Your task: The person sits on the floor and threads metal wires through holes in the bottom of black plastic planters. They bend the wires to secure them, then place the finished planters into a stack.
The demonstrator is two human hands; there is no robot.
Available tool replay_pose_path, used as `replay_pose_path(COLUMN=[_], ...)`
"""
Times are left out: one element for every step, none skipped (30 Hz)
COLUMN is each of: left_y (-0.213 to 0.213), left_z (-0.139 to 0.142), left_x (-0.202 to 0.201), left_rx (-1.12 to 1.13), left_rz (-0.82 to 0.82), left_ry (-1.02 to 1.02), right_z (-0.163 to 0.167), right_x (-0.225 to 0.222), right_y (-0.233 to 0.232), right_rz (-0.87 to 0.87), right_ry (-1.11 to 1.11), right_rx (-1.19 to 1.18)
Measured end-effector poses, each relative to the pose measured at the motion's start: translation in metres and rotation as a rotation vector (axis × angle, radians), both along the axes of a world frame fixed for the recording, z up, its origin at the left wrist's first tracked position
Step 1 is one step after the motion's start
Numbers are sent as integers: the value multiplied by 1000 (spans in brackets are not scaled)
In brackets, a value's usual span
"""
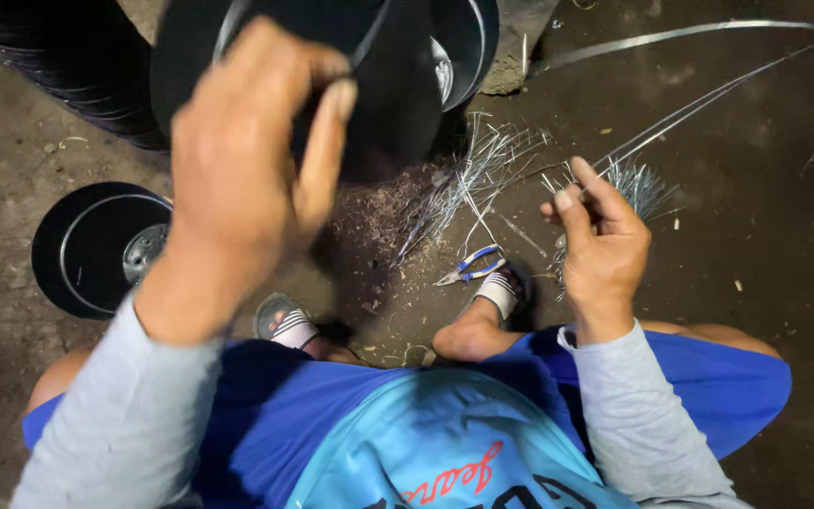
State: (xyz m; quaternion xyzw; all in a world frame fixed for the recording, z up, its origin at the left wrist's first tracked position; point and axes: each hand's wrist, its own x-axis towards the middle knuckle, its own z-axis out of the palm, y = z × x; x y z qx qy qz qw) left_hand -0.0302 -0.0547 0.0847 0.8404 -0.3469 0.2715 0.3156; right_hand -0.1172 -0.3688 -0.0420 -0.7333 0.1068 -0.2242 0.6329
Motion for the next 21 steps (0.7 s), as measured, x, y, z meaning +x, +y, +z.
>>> replay_pose_path(left_y=[-1,-3,-5,-7,-10,-14,-14,-13,-14,-13,-13,-15,-16,-17,-17,-17,-17,-17,-17,-15,-15], left_z=[-3,-8,-14,-22,-30,-39,-47,-55,-62,-69,-74,-79,-84,-87,-89,-91,-93,-93,-94,-94,-94], left_x=[-10,-18,-24,-28,-31,-34,-36,-38,-38,-45,-48,-50,-51,-53,-54,-56,-58,-58,-58,-57,-57], left_rx=[10,40,69,32,-5,-91,-178,-170,-159,-153,-220,-286,-352,-417,-481,-544,-537,-531,-524,-502,-480], left_rz=[19,38,57,54,54,24,-9,58,121,188,141,95,47,-26,-101,-176,-174,-173,-171,-160,-151], left_ry=[54,100,149,199,250,323,392,605,825,1048,1079,1104,1126,1123,1118,1113,1120,1126,1133,1109,1084], right_z=[3,6,9,14,19,24,29,35,40,45,49,52,55,57,59,60,60,60,59,58,57], right_x=[2,4,5,4,3,2,1,0,-1,-6,-7,-7,-7,-6,-7,-8,-8,-8,-8,-7,-7], right_y=[4,9,16,23,31,40,48,56,65,74,80,87,91,95,97,98,99,100,100,102,102], right_rz=[27,45,63,82,98,116,132,168,202,246,253,260,265,282,298,313,319,324,330,340,348], right_ry=[-31,-41,-49,-56,-49,-43,-39,-58,-72,-83,-72,-65,-60,-59,-58,-57,-61,-66,-71,-80,-89], right_rx=[-28,-51,-75,-98,-120,-144,-167,-218,-269,-323,-370,-416,-461,-464,-467,-469,-482,-496,-509,-524,-541])
